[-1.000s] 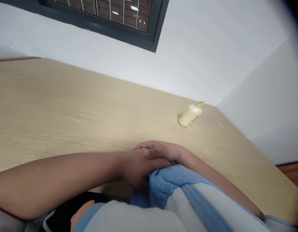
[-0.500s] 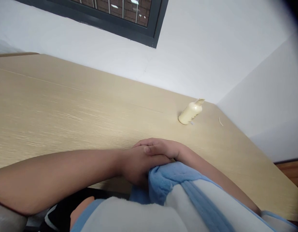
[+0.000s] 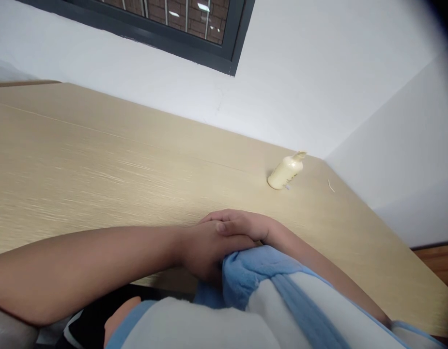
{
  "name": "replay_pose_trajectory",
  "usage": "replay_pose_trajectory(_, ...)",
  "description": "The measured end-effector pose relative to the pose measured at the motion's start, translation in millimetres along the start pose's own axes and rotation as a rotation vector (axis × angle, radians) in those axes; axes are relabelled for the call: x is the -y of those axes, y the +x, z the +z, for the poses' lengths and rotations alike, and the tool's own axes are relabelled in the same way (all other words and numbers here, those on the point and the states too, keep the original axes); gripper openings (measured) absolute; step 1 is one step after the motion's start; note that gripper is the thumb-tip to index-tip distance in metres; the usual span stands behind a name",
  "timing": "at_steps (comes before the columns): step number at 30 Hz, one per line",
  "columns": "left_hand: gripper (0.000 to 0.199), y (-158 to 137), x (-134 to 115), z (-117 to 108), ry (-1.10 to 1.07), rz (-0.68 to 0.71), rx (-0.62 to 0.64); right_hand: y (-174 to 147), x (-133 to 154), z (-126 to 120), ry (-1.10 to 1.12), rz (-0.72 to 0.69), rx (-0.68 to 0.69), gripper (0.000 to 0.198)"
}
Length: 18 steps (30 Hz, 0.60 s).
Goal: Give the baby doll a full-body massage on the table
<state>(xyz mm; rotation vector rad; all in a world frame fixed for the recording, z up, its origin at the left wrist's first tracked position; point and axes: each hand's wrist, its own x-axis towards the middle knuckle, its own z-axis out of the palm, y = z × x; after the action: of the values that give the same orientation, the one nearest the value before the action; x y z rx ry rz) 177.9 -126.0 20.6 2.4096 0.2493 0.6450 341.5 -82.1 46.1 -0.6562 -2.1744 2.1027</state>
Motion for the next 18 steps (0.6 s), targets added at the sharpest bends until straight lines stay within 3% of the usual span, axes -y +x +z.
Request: replay_pose_trajectory(18,0.062,1.5,-2.5,-3.0,0.02,0.039,-0.005,0.4,-2.4,-1.2,0.004,0.016,-0.005,0.05)
